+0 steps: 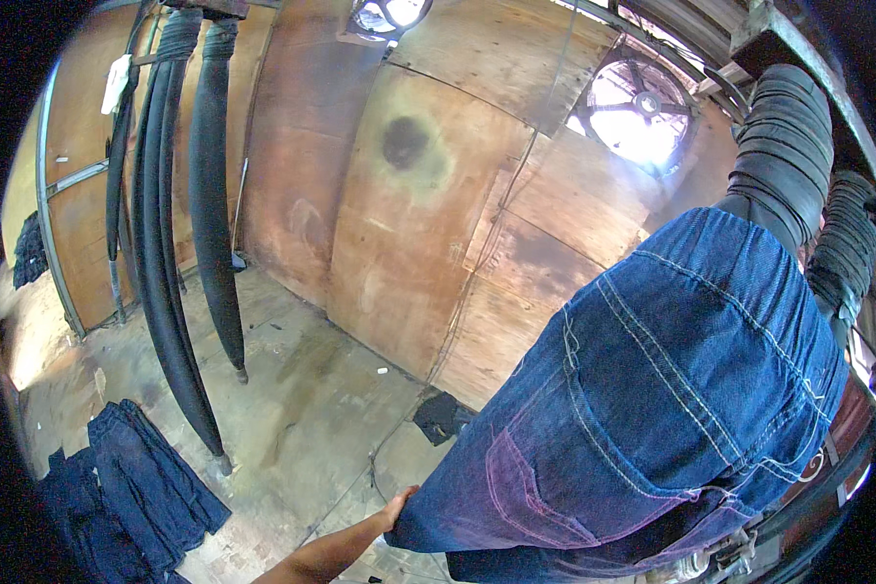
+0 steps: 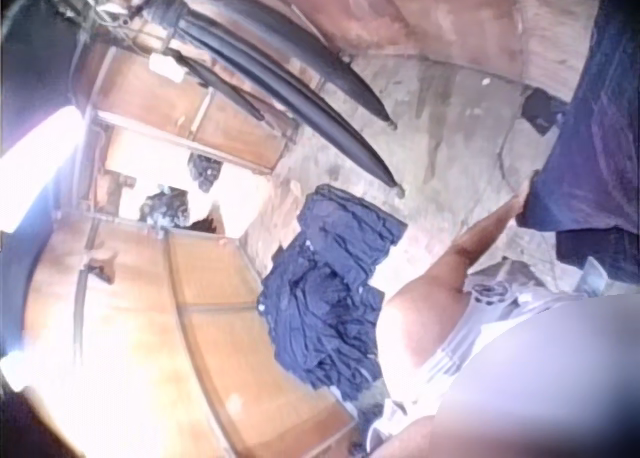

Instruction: The person repeatedly picks up denim jeans from a pile, hangs them on a vertical pipe, and sprays them with a handheld spray gun. After spraying, the jeans are removed and placed back on the pile. The person also refills the spray gun from a bucket of dark liquid.

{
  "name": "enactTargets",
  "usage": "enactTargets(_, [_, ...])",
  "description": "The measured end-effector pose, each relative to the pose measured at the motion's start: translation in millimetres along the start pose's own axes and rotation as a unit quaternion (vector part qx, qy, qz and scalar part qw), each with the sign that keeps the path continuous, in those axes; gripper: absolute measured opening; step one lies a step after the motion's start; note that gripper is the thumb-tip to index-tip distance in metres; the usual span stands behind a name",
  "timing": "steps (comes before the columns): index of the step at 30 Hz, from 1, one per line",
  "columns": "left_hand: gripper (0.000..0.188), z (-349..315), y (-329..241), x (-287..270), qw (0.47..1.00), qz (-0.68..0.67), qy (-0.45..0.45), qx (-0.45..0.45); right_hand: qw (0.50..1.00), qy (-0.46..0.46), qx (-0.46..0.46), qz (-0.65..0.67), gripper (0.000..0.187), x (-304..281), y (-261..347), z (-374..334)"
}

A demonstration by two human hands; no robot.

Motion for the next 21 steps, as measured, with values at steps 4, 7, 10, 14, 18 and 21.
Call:
enactTargets(4, [0.049,-2,-8,-46,0.998,0.049,-0.026,0.024,1.0,-0.001,-0.01,-0.017,0.046,1,4,9])
enactTargets(7, [0.05,-9,-12,-113,0.987,0.158,-0.023,0.027,0.999,-0.006,-0.017,-0.029,0.045,1,7,12])
enactTargets(10, [0.053,-24,5,-177,0.973,0.225,-0.031,0.038,0.999,-0.005,-0.021,-0.041,0.043,2,10,15])
enactTargets(14, [0.062,-30,45,-222,0.971,0.206,-0.116,-0.023,0.998,-0.01,-0.027,-0.055,0.042,0,14,19])
enactTargets(18, [0.065,-32,83,-218,0.937,0.291,-0.127,-0.148,0.997,-0.019,-0.029,-0.07,0.04,-3,14,19])
enactTargets(21, [0.052,-26,68,-197,0.871,0.478,-0.092,-0.063,0.996,-0.027,-0.028,-0.077,0.039,-7,12,13])
Point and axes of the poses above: each hand's wrist, its own z-axis towards the middle knuckle, its own x-axis out of the palm, y = z × x, the point moved 9 cm from there along z, towards the middle knuckle, and after that the axes turned 10 degrees about y, right-handed, at the moved point
